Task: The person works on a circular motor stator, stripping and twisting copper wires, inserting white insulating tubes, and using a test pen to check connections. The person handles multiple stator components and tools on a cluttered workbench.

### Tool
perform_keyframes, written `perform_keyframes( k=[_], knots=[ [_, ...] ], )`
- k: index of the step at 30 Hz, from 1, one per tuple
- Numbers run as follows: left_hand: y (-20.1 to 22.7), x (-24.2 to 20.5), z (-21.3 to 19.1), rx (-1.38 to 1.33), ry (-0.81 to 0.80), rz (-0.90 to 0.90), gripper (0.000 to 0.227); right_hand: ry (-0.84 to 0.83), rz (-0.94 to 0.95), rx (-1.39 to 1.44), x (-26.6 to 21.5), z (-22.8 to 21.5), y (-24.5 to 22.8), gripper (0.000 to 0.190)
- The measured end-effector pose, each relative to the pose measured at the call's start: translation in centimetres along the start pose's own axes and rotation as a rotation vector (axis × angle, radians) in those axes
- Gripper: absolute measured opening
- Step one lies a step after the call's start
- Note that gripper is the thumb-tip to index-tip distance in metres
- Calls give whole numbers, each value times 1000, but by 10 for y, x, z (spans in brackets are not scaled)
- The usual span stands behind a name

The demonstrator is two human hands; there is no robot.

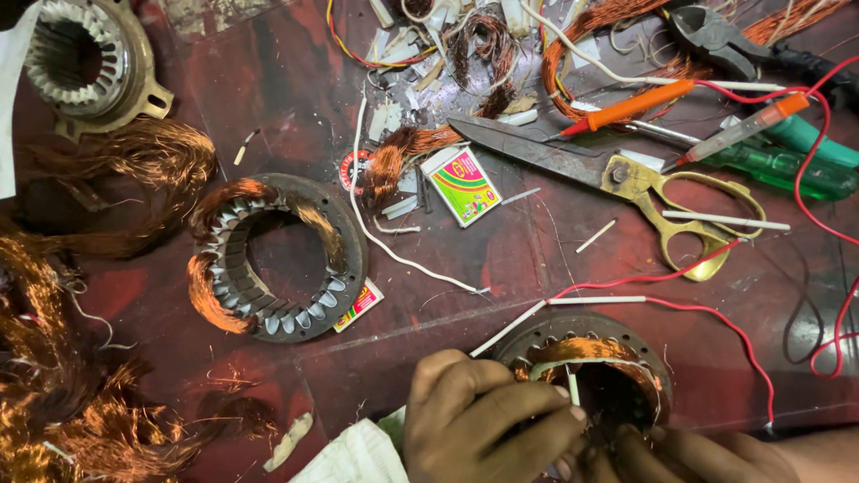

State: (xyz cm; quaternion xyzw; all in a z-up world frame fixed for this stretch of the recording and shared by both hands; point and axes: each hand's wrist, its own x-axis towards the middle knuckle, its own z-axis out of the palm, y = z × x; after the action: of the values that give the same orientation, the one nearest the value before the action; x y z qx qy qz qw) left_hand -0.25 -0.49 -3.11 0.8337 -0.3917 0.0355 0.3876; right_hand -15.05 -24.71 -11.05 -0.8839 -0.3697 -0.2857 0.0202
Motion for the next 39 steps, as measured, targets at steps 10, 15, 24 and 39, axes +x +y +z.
perform_keyframes(
  k=[10, 15, 24, 39],
  knots=[
    [9, 1, 4, 7, 43, -153, 23, -221, 76, 337, -5, -9, -1, 40],
    [6, 0, 3, -70, 24, -197, 23, 9, 14, 137, 6, 1, 9, 35],
    [8, 0, 5, 106, 62, -56, 18, -187, 15, 367, -17, -4, 0, 43],
    [-9, 12, -3, -260, -6, -70, 26, 60, -50, 188, 69, -3, 49, 27]
  ],
)
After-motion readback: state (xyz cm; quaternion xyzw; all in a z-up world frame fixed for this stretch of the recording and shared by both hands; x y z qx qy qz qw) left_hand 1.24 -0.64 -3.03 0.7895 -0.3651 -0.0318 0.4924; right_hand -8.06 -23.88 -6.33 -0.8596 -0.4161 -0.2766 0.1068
